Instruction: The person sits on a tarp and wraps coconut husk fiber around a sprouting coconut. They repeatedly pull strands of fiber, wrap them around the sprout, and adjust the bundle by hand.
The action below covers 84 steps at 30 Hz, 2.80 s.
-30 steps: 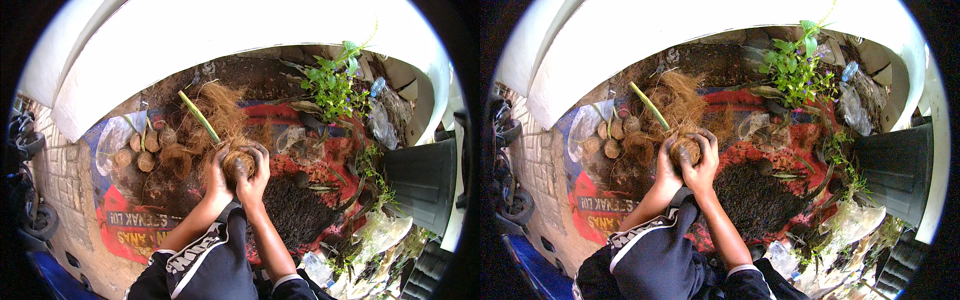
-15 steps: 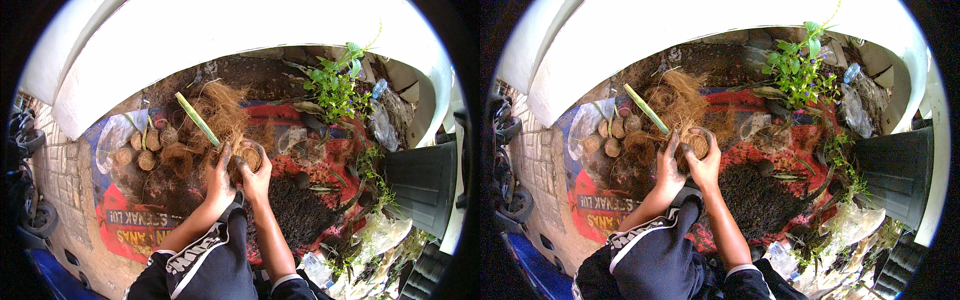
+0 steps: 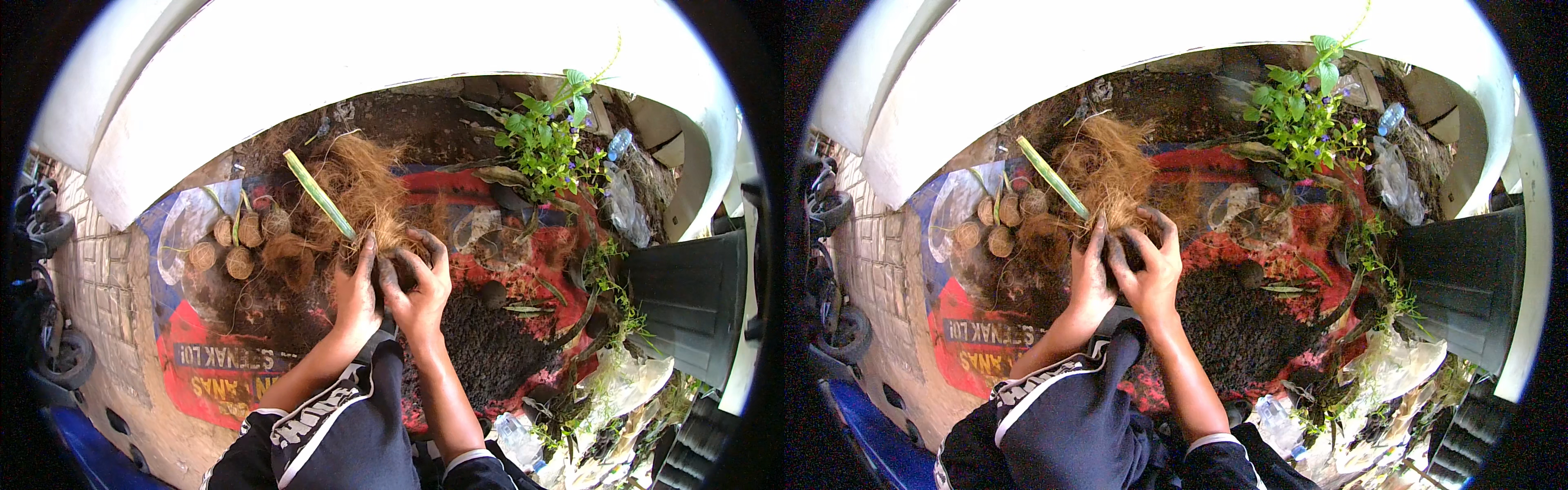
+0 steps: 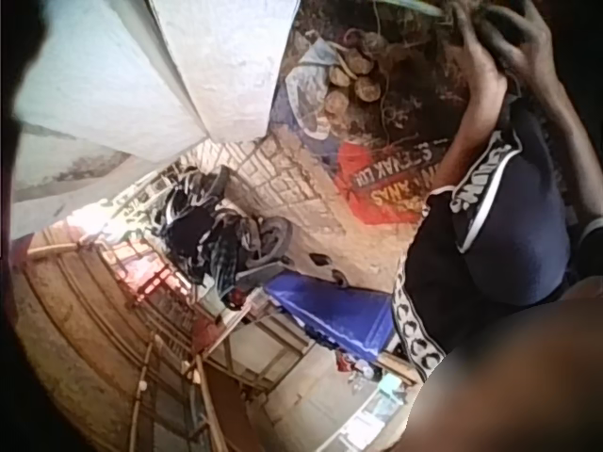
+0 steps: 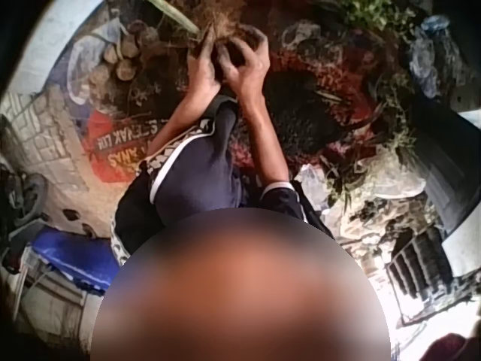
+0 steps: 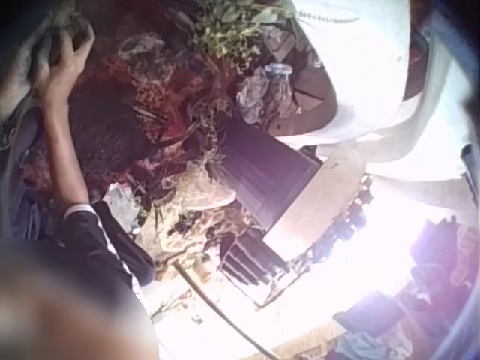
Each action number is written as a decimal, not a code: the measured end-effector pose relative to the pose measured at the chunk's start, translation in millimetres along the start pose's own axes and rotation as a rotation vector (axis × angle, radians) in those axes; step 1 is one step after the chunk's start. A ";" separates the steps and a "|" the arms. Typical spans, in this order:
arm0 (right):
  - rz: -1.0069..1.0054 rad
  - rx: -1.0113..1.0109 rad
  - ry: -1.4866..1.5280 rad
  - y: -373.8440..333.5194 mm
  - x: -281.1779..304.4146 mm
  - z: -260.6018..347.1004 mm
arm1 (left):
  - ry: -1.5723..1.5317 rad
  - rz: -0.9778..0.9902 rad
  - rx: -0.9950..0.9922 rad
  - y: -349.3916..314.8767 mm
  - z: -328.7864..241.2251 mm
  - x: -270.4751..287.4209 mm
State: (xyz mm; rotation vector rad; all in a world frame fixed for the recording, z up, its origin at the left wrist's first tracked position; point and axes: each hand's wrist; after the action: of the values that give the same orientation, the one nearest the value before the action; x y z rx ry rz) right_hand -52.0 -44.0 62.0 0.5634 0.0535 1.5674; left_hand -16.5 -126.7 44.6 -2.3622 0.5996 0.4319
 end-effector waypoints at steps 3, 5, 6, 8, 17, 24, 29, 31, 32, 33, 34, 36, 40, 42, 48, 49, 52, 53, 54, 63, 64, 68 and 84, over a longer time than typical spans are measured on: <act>0.029 0.031 -0.081 4.5 5.7 -1.1 | 0.016 -0.049 -0.005 2.2 0.2 -1.7; 0.011 -0.005 -0.075 5.8 9.8 -1.0 | 0.029 -0.119 -0.001 5.6 -0.8 -2.4; -0.001 -0.043 -0.057 6.7 11.6 -1.0 | 0.026 -0.140 -0.004 7.3 -1.4 -2.6; -0.015 -0.045 -0.068 8.4 14.1 -0.6 | 0.031 -0.111 -0.040 8.7 -2.3 -2.4; 0.109 0.025 0.023 9.3 4.4 0.0 | -0.278 0.099 0.168 -2.8 -5.0 1.5; -0.088 0.027 0.108 2.2 0.6 -10.3 | -0.037 0.081 -0.006 8.7 13.3 8.6; -0.038 0.052 0.097 -5.1 -2.2 -14.3 | -0.147 0.144 0.189 12.1 15.6 16.6; 0.015 0.110 0.075 -6.4 -4.4 -15.6 | -0.109 0.078 0.184 13.2 11.6 14.8; 0.044 0.111 0.079 -6.4 -5.7 -16.1 | -0.084 0.105 0.189 11.8 9.5 13.3; 0.059 0.119 0.083 -6.5 -6.4 -16.6 | -0.189 0.125 0.205 10.8 7.5 11.2; 0.074 0.126 0.082 -6.1 -6.9 -16.9 | -0.249 0.087 0.244 9.3 5.7 9.0; 0.103 0.147 0.064 -5.6 -6.7 -17.7 | -0.128 0.090 0.157 7.8 2.1 5.7; 0.047 0.147 0.098 -5.7 -3.3 -19.0 | -0.005 0.025 0.057 7.9 1.0 3.0; 0.036 0.179 0.141 -5.7 -1.4 -20.3 | -0.024 0.009 0.128 9.7 2.2 3.8; 0.103 0.240 0.210 -0.8 0.7 -28.0 | -0.243 0.123 0.343 13.9 2.4 12.1; 0.084 0.220 0.217 0.1 0.7 -28.9 | -0.341 0.172 0.434 14.5 1.7 14.3; -0.005 0.054 0.254 0.0 0.8 -29.3 | -0.107 0.171 0.315 16.0 6.1 18.1; -0.034 -0.036 0.278 -1.2 0.5 -28.4 | -0.024 0.188 0.280 15.2 9.5 19.4; -0.057 -0.050 0.239 -1.9 0.4 -27.8 | 0.010 0.183 0.227 16.4 13.8 19.4; 0.157 0.313 -0.109 -7.1 0.4 -30.8 | -0.275 0.316 0.391 19.5 39.9 30.9; 0.184 0.312 -0.059 -6.6 0.6 -31.9 | -0.262 0.256 0.403 19.4 37.1 32.5; 0.230 0.297 -0.014 -6.9 0.6 -33.2 | -0.224 0.111 0.387 22.6 24.5 24.2; 0.078 0.471 0.038 -14.0 1.0 -45.6 | -0.309 0.243 0.576 27.6 27.7 28.0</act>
State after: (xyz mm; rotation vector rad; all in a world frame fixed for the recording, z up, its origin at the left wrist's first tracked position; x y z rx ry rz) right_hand -56.3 -27.8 17.3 0.9112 0.4427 1.6477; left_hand -11.4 -135.6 -2.4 -1.6453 0.7482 0.6218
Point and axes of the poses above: each hand's wrist, its own y-axis towards the middle knuckle, its own x-axis out of the back of the hand, z = x × y, and after that the axes turned 12 degrees about -z, right-handed
